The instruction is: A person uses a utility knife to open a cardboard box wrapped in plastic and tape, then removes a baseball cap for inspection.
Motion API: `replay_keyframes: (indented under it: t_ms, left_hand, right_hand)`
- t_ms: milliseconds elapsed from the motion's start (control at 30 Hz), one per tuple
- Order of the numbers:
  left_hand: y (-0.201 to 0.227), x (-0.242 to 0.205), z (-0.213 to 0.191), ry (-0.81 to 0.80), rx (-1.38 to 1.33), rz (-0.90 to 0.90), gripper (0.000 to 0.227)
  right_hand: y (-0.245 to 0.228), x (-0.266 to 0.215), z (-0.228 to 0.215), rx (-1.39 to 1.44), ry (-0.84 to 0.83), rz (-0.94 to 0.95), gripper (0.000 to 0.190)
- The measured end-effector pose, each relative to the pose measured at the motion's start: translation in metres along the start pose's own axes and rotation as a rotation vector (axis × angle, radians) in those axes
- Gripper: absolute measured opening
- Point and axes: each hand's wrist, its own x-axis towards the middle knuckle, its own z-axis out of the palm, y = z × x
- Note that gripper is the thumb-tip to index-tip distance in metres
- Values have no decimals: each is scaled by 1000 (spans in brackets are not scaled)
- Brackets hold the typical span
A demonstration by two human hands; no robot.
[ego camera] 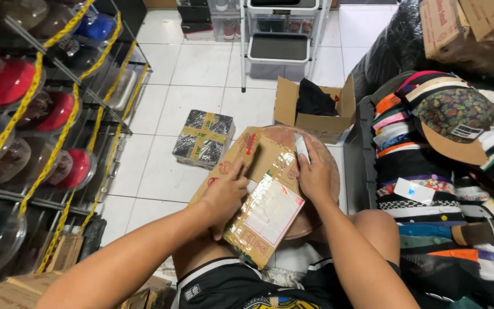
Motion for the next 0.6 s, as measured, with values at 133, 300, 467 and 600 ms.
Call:
replay_keyframes:
  t_ms: [133, 300, 467, 600]
  left_hand:
    - [31, 30, 71, 254, -9, 50, 24]
    - [10, 44, 88, 546, -186, -135, 20]
    - [-18, 89, 71, 680, -418, -373, 44]
    - [-23, 145, 77, 564, -786, -521, 57]
  right_hand:
    - [35, 46, 14, -312, 21, -95, 47]
    - [-16, 48, 5, 350, 36, 35, 49]
    - [-47, 47, -26, 590, 207, -69, 48]
    - [-18, 49, -40, 459, 224, -18, 49]
